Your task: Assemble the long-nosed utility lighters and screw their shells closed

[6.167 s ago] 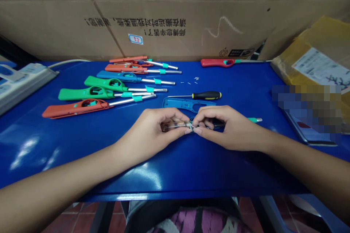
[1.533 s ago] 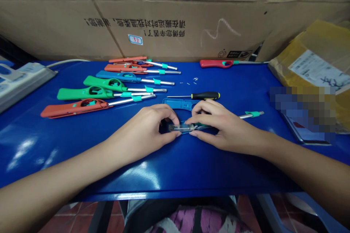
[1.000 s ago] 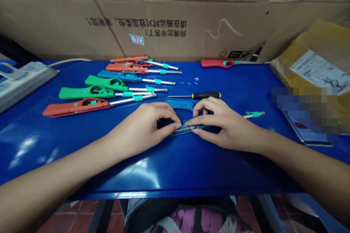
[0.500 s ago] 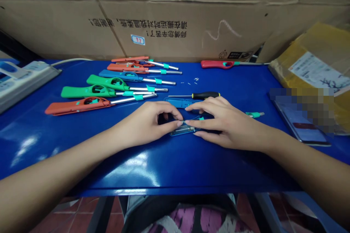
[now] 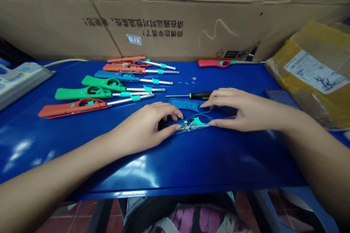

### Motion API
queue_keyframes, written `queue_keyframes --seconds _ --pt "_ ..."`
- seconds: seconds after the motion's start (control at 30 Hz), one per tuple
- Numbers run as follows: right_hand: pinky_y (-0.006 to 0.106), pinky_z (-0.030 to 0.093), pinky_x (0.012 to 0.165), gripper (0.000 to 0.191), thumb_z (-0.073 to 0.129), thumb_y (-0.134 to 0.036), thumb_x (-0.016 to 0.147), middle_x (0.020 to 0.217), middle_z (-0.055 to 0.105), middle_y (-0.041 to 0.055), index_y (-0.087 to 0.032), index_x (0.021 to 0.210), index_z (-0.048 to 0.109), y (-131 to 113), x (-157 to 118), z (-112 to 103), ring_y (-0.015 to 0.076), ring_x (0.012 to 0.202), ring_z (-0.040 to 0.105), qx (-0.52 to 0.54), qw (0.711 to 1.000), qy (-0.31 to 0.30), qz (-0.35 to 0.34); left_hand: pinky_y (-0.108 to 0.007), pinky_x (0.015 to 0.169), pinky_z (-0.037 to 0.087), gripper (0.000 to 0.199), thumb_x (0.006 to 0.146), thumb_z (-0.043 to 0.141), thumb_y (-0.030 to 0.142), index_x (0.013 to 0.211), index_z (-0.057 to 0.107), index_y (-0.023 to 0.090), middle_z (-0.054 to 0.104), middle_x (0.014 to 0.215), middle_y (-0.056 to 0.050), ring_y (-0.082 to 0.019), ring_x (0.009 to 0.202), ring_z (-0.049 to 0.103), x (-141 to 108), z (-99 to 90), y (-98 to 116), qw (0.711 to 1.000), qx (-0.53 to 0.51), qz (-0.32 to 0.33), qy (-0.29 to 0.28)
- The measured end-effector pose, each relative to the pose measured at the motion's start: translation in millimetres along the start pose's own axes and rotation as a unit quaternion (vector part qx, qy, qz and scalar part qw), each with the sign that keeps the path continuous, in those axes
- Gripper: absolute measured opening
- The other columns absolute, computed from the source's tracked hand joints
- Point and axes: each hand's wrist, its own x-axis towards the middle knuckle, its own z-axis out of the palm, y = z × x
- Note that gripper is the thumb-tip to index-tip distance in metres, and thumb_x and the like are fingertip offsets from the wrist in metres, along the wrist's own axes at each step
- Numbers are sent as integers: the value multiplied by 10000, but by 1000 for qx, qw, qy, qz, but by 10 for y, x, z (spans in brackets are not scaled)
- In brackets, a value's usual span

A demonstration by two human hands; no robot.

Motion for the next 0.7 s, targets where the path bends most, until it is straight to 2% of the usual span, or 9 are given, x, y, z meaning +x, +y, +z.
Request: queue_keyframes --seconds 0.1,0.23,0.33,0.43,0.7 --pt "390 485 959 407 667 -487 898 1167 673 80 -241 1222 683 4 9 -17 240 1080 636 27 1000 -6 2 -309 840 531 227 941 602 260 1155 660 207 691 1050 -34 -175 939 644 -5 -51 13 1000 22 14 0" --pt "381 498 960 366 665 -438 910 1131 662 85 -215 1200 690 -19 45 11 223 1060 639 59 998 2 -5 -366 970 509 334 981 508 189 1290 630 224 639 1252 -70 -213 1132 602 -18 -26 42 991 80 110 5" --pt "376 501 959 346 672 -411 907 1125 656 87 -207 1186 692 -14 58 43 218 1056 638 73 997 11 -6 -419 985 507 380 1011 477 219 1367 603 269 600 1347 -85 -247 1164 587 -29 26 43 977 141 158 -16" --pt "372 510 938 315 679 -387 900 1109 661 77 -217 1165 696 -4 63 66 214 1033 645 84 996 10 -5 -449 965 524 400 1021 473 236 1402 582 288 611 1346 -99 -270 1164 596 -35 57 18 968 182 171 -21" --pt "366 519 916 246 667 -319 905 1075 688 67 -218 1127 703 -40 71 56 207 1010 650 86 996 14 -20 -421 944 559 372 1010 500 223 1355 630 268 641 1320 -105 -261 1138 636 -28 67 -28 962 198 187 -3"
